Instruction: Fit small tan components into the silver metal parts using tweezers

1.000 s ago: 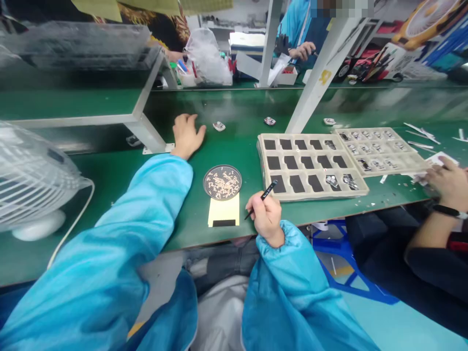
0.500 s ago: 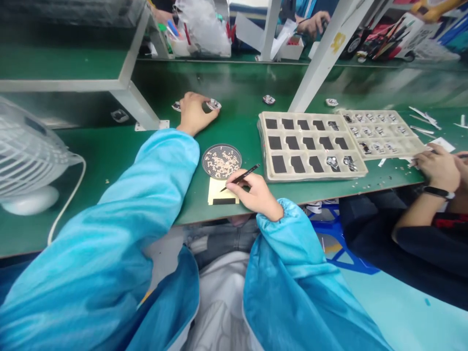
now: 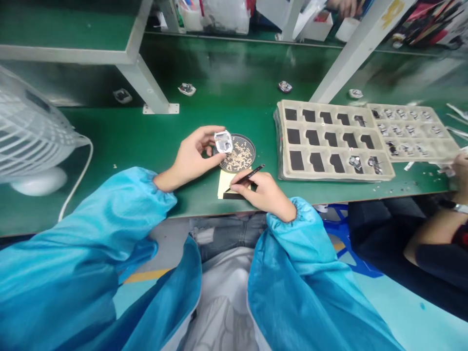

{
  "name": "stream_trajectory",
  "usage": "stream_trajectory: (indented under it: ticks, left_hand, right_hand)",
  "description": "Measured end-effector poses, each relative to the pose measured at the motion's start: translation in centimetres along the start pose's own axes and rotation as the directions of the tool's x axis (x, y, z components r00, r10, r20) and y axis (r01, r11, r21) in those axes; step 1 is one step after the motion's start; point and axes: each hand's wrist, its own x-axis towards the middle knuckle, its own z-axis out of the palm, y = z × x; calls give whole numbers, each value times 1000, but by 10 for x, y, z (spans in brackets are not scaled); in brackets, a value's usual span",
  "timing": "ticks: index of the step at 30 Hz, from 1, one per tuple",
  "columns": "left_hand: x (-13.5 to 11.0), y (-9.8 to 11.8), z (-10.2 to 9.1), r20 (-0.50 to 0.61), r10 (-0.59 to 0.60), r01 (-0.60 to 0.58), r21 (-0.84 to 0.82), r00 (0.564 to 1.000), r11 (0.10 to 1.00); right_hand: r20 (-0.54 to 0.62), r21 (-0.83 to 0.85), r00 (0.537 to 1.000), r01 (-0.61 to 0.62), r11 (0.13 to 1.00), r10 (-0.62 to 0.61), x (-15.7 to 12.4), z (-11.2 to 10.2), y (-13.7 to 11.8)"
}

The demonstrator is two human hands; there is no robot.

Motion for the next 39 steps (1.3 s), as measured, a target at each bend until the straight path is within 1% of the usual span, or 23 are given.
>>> stream_trajectory:
  ticks: [2,5,7,8,10,12,14,16,17,19,22,24,26,32,39]
  left_hand:
    - [0,2,0,29,28,-27,-1,999,1000]
    - [-1,3,1,47,11,-10,-24,999,1000]
    - [-3,5,2,47,-23,26,-76,999,997]
    - [-5,7,3,48,-47,52,-111,998,992]
    - [-9,13,5,57,-99,108,-186,993,977]
    - [-13,20,7,76,-141,155,-254,987,955]
    - [-16,26,9,90,-160,179,-278,983,944]
    - [-19,28,10,94,-154,171,-223,984,960]
    - [-20,28,10,92,-145,159,-171,985,972]
    - [-21,26,9,90,-128,133,-60,988,989]
    - [-23,22,8,84,-128,127,16,988,992]
    - [-23,21,8,76,-139,138,21,987,990]
    - [-23,21,8,67,-145,144,20,987,989]
    - [-23,24,9,51,-164,162,53,985,985]
    - [-23,22,10,46,-165,163,57,985,985]
  right_hand:
    - [-6,38,1000,-8,999,8,-1,0,-2]
    - [-56,238,998,-4,971,18,-1,0,-6]
    - [-152,356,988,64,932,-9,1,1,-9]
    - [-225,368,974,122,922,-39,4,1,-9]
    - [-382,298,917,240,924,-115,8,1,-9]
    - [-497,183,849,303,935,-178,11,1,-6]
    - [-561,93,798,322,942,-218,11,2,-3]
    - [-594,44,768,330,943,-241,9,4,0]
    - [-601,29,760,331,943,-248,7,4,1]
    - [-596,10,761,329,944,-258,4,6,1]
    - [-552,-3,790,319,948,-268,3,7,0]
    - [-517,-3,811,317,949,-273,4,8,-1]
    - [-491,-13,824,317,948,-283,5,8,-2]
    - [-485,-98,812,318,943,-325,8,7,-2]
    - [-472,-113,825,294,949,-311,8,7,-3]
